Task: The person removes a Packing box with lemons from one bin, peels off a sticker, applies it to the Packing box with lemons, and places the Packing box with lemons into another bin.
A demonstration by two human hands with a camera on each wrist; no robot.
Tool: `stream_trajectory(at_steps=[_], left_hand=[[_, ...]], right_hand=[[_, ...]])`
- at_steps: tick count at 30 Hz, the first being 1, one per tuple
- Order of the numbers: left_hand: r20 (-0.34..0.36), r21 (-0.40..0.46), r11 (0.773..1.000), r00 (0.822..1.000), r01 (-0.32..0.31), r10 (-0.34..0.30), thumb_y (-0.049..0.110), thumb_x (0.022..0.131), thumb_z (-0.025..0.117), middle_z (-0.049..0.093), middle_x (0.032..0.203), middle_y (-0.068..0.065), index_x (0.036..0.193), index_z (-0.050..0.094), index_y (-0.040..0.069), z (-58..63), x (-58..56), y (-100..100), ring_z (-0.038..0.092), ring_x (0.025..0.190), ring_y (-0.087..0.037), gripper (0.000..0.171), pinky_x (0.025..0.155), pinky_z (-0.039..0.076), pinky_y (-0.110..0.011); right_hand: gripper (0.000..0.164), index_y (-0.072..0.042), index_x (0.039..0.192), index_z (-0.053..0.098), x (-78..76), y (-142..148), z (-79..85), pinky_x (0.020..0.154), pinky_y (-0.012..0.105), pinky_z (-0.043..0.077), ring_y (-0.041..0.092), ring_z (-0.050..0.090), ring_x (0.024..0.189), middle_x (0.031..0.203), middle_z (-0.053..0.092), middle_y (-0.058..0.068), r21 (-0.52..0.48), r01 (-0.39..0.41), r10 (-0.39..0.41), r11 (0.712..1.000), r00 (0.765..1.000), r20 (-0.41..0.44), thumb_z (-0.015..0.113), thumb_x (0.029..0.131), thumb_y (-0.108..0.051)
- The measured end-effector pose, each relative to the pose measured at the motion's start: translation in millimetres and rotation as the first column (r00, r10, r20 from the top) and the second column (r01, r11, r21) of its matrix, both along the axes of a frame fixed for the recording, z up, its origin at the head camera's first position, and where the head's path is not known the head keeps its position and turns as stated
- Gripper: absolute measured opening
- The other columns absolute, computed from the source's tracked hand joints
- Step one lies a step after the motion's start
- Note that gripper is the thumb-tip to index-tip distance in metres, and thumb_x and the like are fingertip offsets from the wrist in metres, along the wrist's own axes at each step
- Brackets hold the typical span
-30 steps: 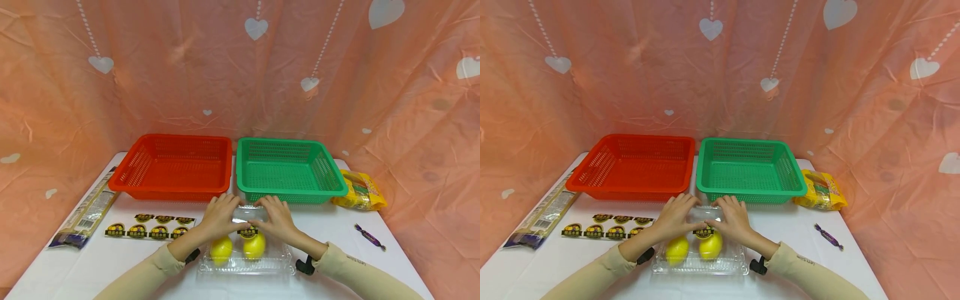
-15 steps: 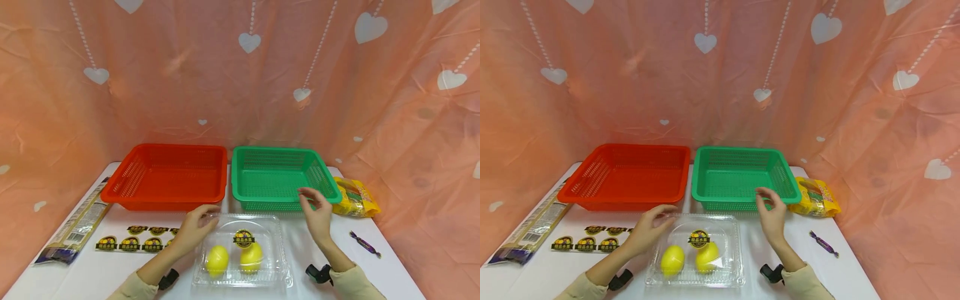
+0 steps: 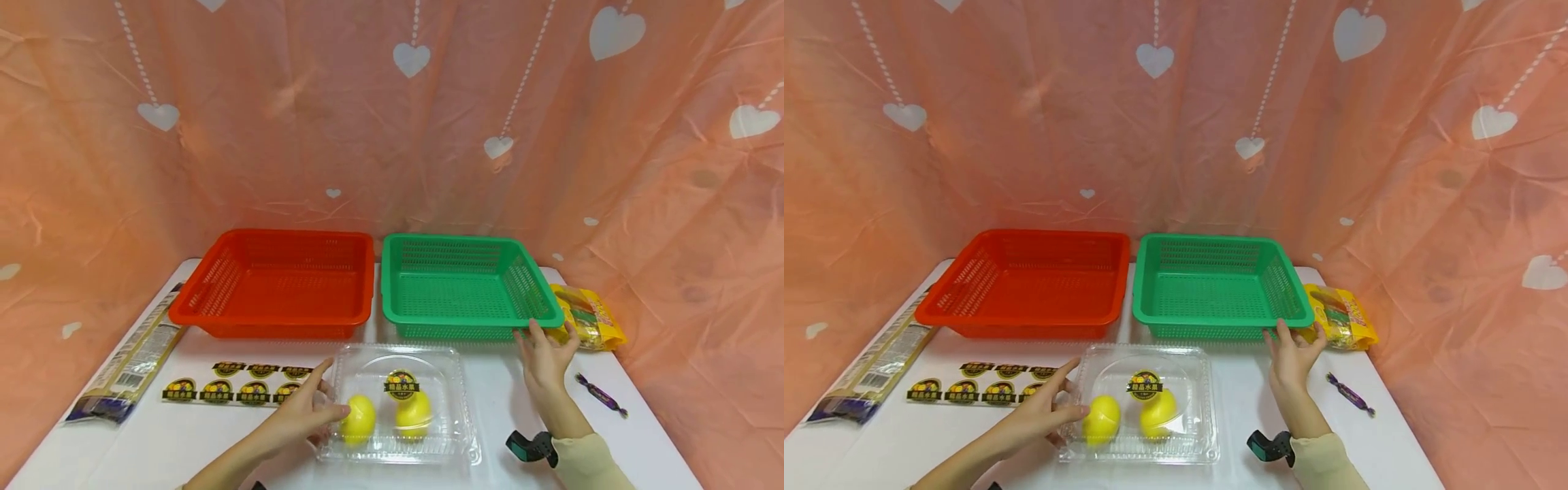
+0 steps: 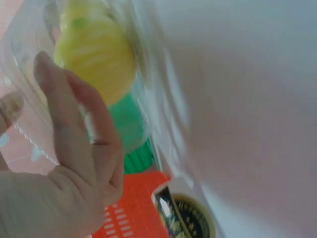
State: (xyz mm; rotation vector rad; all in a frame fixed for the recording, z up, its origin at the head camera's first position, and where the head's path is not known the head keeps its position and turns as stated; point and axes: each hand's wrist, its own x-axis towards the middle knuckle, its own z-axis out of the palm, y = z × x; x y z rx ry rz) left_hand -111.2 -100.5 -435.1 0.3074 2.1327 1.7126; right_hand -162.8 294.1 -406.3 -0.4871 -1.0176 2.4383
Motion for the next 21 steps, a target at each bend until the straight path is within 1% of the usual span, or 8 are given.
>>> stream_trajectory(at_steps=[1,4,7,9,12,15,18,21], left_hand=[[0.005,0.014,1.000,1.000,0.002,-0.002,0.019,0.089,0.072,0.044,0.120,-0.021,0.156,0.006,-0.002,-1.0,1.3,0,0.058,0.067,-0.021,0.097,0.054,0.055,-0.034],[0.037,0.070,0.998,0.999,0.003,-0.005,0.016,0.089,0.070,0.043,0.117,-0.019,0.156,0.002,-0.001,-1.6,4.8,1,0.057,0.062,-0.019,0.097,0.053,0.055,-0.031],[0.047,0.114,0.993,0.999,0.012,-0.017,0.014,0.090,0.070,0.042,0.114,-0.019,0.156,-0.002,-0.001,3.6,7.9,-1,0.057,0.061,-0.017,0.098,0.053,0.055,-0.030],[0.049,0.137,0.990,0.998,0.032,-0.039,0.013,0.091,0.069,0.040,0.115,-0.020,0.157,-0.003,0.000,10.3,8.9,-3,0.058,0.063,-0.017,0.098,0.053,0.056,-0.031],[0.015,0.137,0.989,0.998,0.062,-0.065,0.013,0.092,0.068,0.038,0.116,-0.022,0.157,-0.001,0.000,25.5,8.6,-8,0.059,0.067,-0.019,0.095,0.053,0.057,-0.033],[-0.034,0.112,0.991,0.997,0.078,-0.074,0.014,0.091,0.069,0.037,0.121,-0.025,0.157,0.004,0.001,45.3,5.1,-8,0.061,0.067,-0.022,0.094,0.054,0.057,-0.035],[-0.074,0.091,0.992,0.994,0.085,-0.078,0.014,0.090,0.069,0.039,0.123,-0.026,0.157,0.005,0.001,66.3,-4.6,-4,0.062,0.069,-0.024,0.093,0.055,0.057,-0.035],[-0.087,0.080,0.994,0.994,0.075,-0.068,0.015,0.090,0.070,0.043,0.123,-0.026,0.157,0.008,0.002,84.3,-20.0,4,0.062,0.073,-0.026,0.091,0.059,0.058,-0.036]], right_hand=[[0.072,-0.027,0.140,0.013,-2.0,-3,-0.5,0.074,0.029,0.059,0.014,0.062,0.086,0.119,0.036,0.011,-0.014,0.018,-0.019,1.000,1.000,-0.020,0.057,0.095,0.008],[0.069,-0.025,0.138,0.019,-7.0,-8,-3.3,0.071,0.026,0.058,0.014,0.058,0.090,0.114,0.036,0.012,0.010,0.077,-0.077,0.997,0.997,-0.032,0.055,0.093,0.013],[0.066,-0.024,0.136,0.021,-10.2,-9,-4.5,0.075,0.025,0.058,0.016,0.054,0.095,0.114,0.035,0.011,0.062,0.094,-0.094,0.994,0.996,-0.014,0.053,0.093,0.015],[0.066,-0.024,0.136,0.021,-11.7,-10,-4.0,0.078,0.024,0.057,0.017,0.052,0.097,0.113,0.035,0.010,0.077,0.096,-0.095,0.992,0.995,-0.010,0.054,0.094,0.014],[0.065,-0.024,0.136,0.022,-13.2,-10,-2.5,0.079,0.024,0.057,0.018,0.050,0.097,0.110,0.035,0.009,0.076,0.101,-0.100,0.992,0.995,-0.019,0.054,0.093,0.014],[0.065,-0.024,0.136,0.023,-13.5,-9,-1.4,0.079,0.025,0.057,0.018,0.049,0.097,0.108,0.035,0.009,0.069,0.108,-0.107,0.992,0.994,-0.030,0.055,0.093,0.014],[0.065,-0.024,0.135,0.024,-12.7,-9,-2.4,0.079,0.025,0.057,0.018,0.050,0.097,0.108,0.035,0.009,0.062,0.114,-0.113,0.991,0.993,-0.020,0.055,0.093,0.014],[0.065,-0.024,0.135,0.024,-11.0,-9,-5.3,0.079,0.024,0.057,0.018,0.051,0.096,0.108,0.035,0.009,0.054,0.119,-0.118,0.991,0.993,-0.006,0.055,0.092,0.014]])
